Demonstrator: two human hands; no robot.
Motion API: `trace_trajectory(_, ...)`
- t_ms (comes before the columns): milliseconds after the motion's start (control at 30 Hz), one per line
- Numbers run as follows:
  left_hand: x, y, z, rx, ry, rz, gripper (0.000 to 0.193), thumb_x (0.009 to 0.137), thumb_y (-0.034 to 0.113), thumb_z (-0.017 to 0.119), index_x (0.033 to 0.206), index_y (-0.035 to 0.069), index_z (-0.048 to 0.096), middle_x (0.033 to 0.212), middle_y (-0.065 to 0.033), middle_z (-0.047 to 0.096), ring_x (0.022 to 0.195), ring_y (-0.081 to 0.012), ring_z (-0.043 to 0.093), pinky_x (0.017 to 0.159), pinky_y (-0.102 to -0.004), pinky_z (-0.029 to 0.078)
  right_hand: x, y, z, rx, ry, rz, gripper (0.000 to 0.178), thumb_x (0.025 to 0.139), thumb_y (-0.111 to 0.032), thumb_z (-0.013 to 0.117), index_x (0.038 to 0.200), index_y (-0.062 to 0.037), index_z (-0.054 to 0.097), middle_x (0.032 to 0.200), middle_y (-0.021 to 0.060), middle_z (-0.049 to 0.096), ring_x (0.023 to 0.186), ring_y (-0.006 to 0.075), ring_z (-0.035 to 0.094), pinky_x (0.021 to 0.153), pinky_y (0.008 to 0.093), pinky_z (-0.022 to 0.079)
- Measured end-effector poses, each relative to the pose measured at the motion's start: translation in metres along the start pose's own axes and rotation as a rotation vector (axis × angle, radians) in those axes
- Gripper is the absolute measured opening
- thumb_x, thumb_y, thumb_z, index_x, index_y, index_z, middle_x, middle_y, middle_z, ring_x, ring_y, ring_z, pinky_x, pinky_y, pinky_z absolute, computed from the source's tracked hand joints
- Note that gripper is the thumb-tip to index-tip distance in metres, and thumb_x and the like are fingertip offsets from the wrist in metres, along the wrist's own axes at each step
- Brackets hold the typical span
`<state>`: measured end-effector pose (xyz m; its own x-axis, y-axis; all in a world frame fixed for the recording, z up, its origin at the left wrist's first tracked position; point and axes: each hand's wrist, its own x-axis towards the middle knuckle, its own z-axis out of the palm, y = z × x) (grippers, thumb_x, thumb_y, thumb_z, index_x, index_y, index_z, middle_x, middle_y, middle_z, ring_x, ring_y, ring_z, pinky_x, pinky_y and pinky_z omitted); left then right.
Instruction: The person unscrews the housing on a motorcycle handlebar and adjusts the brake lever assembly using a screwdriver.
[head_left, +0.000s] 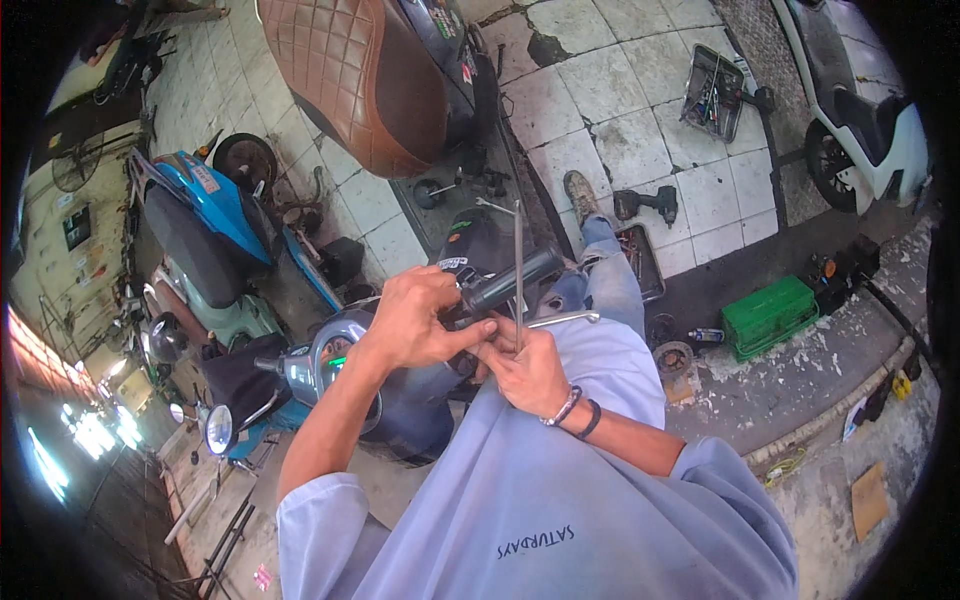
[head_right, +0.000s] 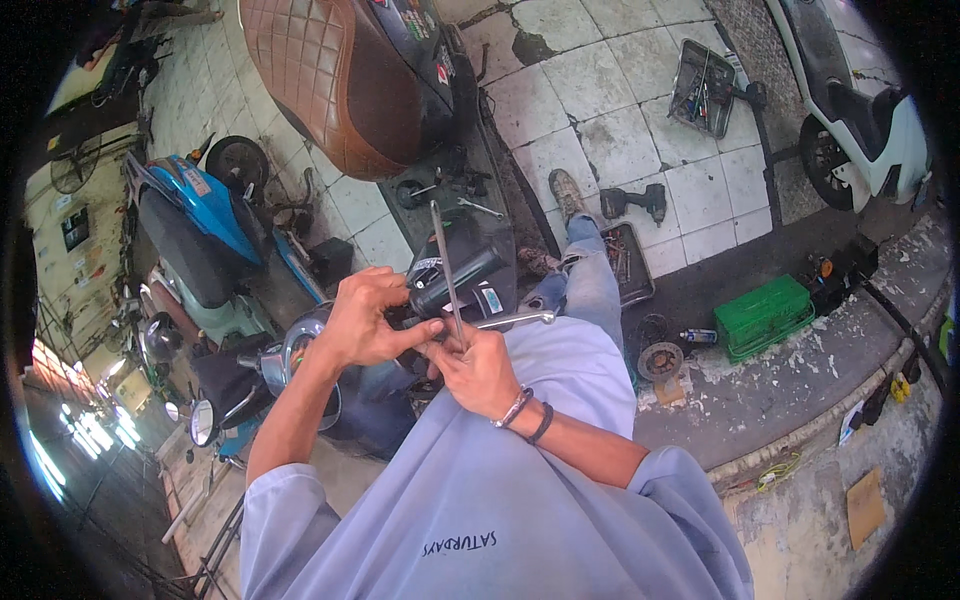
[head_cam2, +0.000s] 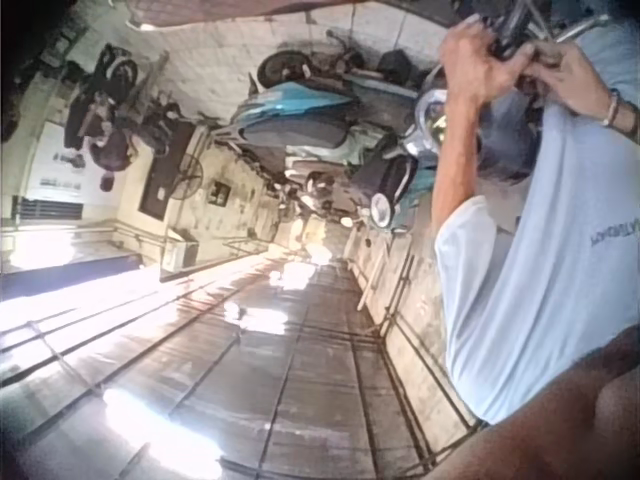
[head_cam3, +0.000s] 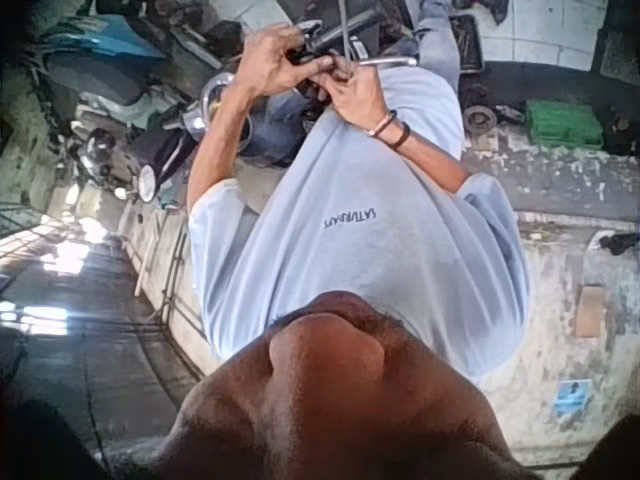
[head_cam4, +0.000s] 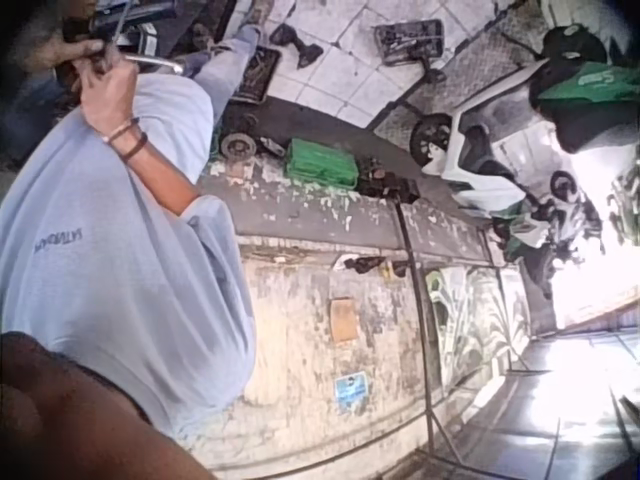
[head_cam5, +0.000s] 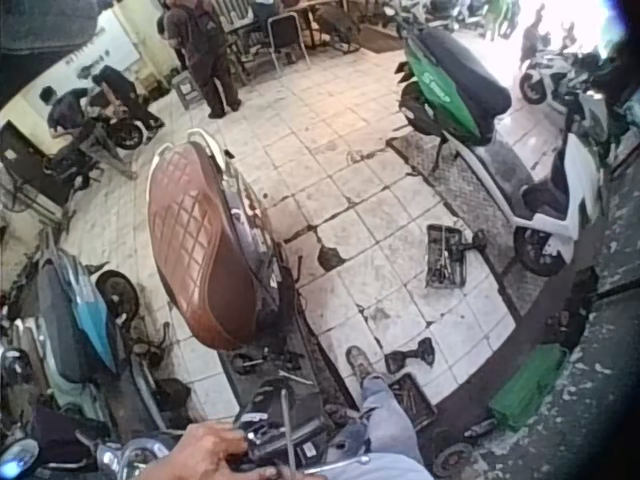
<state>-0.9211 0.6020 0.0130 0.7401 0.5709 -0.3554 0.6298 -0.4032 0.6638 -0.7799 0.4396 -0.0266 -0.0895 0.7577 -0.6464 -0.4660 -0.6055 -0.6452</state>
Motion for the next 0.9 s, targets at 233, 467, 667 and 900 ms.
trace_trajectory(233,-0.001,0.008,-0.002,0.025,0.025,-0.072,0.052,0.077,0.039,0.091,0.064,0.000,0.060,0.063,-0.0123,0.051,0.065,-0.0305,0.052,0.061,-0.0440,0.041,0.004,-0.013,-0.003,0.017,-0.020,0.002,0.025,0.103,-0.023,0.078,0.109,0.0001,0.073,0.067,0.0005,0.068,0.062,0.0053,0.064,0.054,0.0274,0.046)
trace_trajectory(467,-0.002,0.003,-0.007,-0.117,-0.118,-0.252,0.059,0.106,0.045,0.061,0.073,-0.004,0.066,0.072,-0.0188,0.062,0.078,-0.0413,0.062,0.074,-0.0498,0.049,0.000,-0.023,-0.019,-0.207,-0.065,0.014,0.037,0.100,-0.027,0.080,0.113,0.0066,0.071,0.067,0.0086,0.074,0.060,0.0104,0.069,0.056,0.0303,0.052)
trace_trajectory(667,-0.026,0.002,-0.015,-0.232,0.234,-0.320,0.036,0.105,0.027,0.057,0.109,0.004,0.085,0.074,-0.0116,0.062,0.075,-0.0205,0.058,0.073,-0.0382,0.046,-0.004,-0.037,-0.025,-0.275,-0.172,0.003,0.054,0.100,-0.034,0.080,0.125,0.0125,0.066,0.069,0.0099,0.076,0.061,0.0116,0.071,0.058,0.0294,0.054)
trace_trajectory(900,-0.077,0.039,-0.023,-0.055,0.167,-0.290,0.026,0.086,0.021,0.083,0.107,0.006,0.085,0.072,-0.0074,0.061,0.069,-0.0197,0.053,0.065,-0.0357,0.042,-0.003,-0.035,-0.018,-0.347,-0.201,0.027,0.052,0.106,-0.045,0.070,0.122,0.0044,0.069,0.072,0.0114,0.078,0.055,0.0102,0.066,0.050,0.0289,0.048)
